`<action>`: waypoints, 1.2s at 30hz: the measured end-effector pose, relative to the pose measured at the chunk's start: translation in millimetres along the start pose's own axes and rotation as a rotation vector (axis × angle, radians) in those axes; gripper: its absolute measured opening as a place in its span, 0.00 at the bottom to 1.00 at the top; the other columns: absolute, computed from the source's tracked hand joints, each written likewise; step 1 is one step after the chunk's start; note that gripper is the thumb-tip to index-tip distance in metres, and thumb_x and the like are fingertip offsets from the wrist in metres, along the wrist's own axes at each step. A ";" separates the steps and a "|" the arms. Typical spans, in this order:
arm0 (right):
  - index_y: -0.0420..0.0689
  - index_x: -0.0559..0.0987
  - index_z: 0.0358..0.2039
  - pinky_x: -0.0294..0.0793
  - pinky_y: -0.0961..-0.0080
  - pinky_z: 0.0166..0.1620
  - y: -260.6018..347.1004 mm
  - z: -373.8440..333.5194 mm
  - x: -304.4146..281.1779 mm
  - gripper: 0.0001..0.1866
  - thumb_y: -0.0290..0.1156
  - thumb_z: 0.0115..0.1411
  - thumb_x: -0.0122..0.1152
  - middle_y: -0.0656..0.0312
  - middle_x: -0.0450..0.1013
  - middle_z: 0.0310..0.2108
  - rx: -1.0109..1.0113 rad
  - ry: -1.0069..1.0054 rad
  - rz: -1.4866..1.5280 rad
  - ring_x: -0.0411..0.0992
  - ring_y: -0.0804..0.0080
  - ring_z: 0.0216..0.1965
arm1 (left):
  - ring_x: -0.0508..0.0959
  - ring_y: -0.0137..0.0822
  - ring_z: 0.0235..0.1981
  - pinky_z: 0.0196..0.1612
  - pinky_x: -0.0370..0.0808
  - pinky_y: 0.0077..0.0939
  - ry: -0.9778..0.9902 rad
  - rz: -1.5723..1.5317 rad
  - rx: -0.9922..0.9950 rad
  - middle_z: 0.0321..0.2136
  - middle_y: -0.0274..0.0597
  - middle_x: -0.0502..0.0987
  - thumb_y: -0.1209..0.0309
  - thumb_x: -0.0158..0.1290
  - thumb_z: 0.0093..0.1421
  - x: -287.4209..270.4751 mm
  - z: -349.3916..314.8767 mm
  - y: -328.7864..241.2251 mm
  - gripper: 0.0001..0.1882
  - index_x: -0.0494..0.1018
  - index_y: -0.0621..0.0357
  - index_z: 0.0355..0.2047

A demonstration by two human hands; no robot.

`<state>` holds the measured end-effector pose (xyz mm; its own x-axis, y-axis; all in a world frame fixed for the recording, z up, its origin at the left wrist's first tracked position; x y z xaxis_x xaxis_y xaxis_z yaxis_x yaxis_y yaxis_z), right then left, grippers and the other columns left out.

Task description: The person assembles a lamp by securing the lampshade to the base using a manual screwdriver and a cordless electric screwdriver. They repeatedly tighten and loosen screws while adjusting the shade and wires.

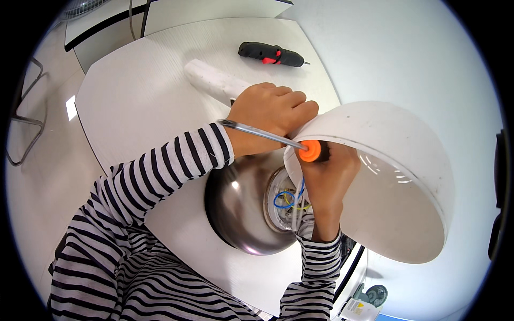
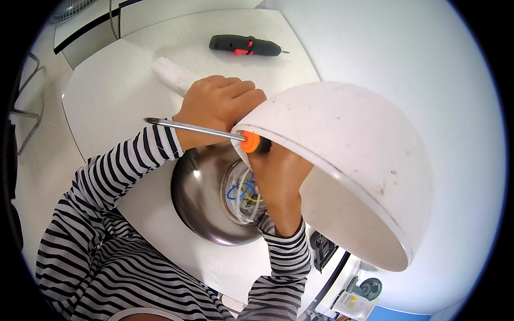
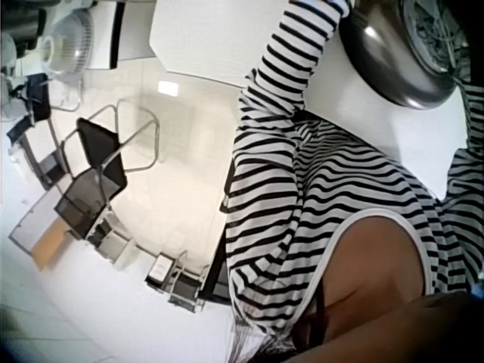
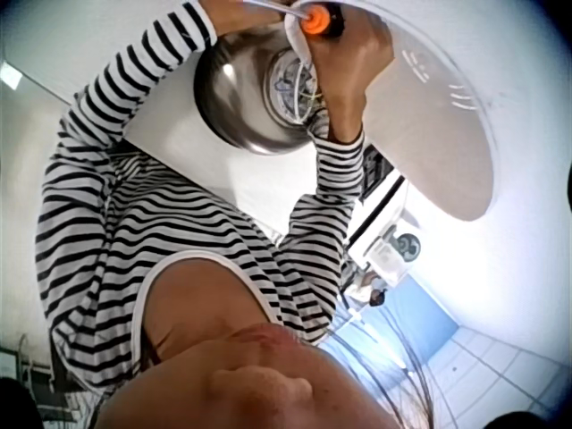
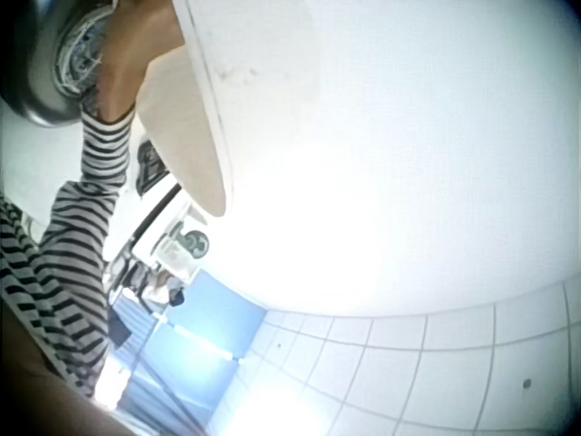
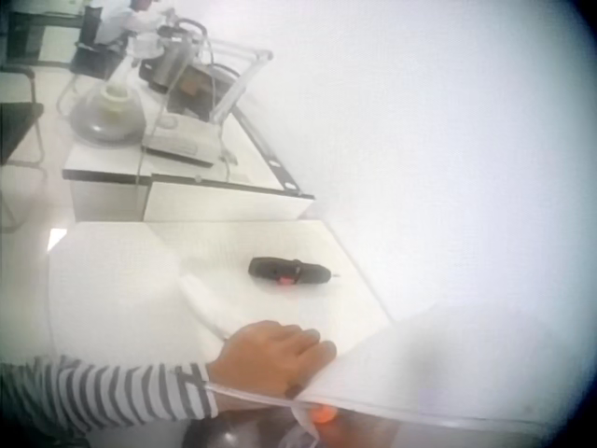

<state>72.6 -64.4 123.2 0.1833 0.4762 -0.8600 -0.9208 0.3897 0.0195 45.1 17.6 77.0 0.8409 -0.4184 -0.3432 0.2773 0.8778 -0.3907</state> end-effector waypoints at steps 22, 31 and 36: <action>0.49 0.74 0.32 0.59 0.75 0.18 -11.2 -41.3 -63.0 0.13 0.32 0.45 0.66 0.63 0.62 0.11 0.060 0.122 -0.413 0.61 0.67 0.12 | 0.73 0.34 0.23 0.26 0.68 0.28 0.004 -0.009 0.007 0.20 0.33 0.70 0.65 0.58 0.41 1.7 0.6 -1.1 0.16 0.67 0.52 0.30; 0.49 0.71 0.29 0.59 0.76 0.18 -17.5 -37.3 -61.0 0.08 0.33 0.51 0.61 0.64 0.62 0.11 -0.086 0.088 -0.758 0.62 0.69 0.12 | 0.72 0.34 0.23 0.26 0.68 0.28 -0.034 -0.012 0.012 0.20 0.33 0.69 0.64 0.58 0.43 -3.7 0.4 -2.6 0.15 0.68 0.53 0.30; 0.49 0.71 0.30 0.59 0.77 0.17 -23.9 -41.3 -61.6 0.09 0.33 0.52 0.61 0.65 0.63 0.11 -0.087 0.093 -0.799 0.62 0.70 0.12 | 0.76 0.42 0.33 0.35 0.71 0.33 0.129 0.064 -0.045 0.34 0.42 0.75 0.54 0.56 0.43 7.4 -2.0 3.0 0.24 0.71 0.58 0.37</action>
<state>69.1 -135.6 154.6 0.7713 0.0106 -0.6364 -0.5479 0.5200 -0.6553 51.3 16.7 71.6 0.7888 -0.3905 -0.4746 0.2009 0.8936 -0.4014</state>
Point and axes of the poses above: each hand's wrist, its own z-axis towards the middle knuckle, its own x-axis out of the palm, y = z × x, the point moved 9 cm from there along z, towards the middle knuckle
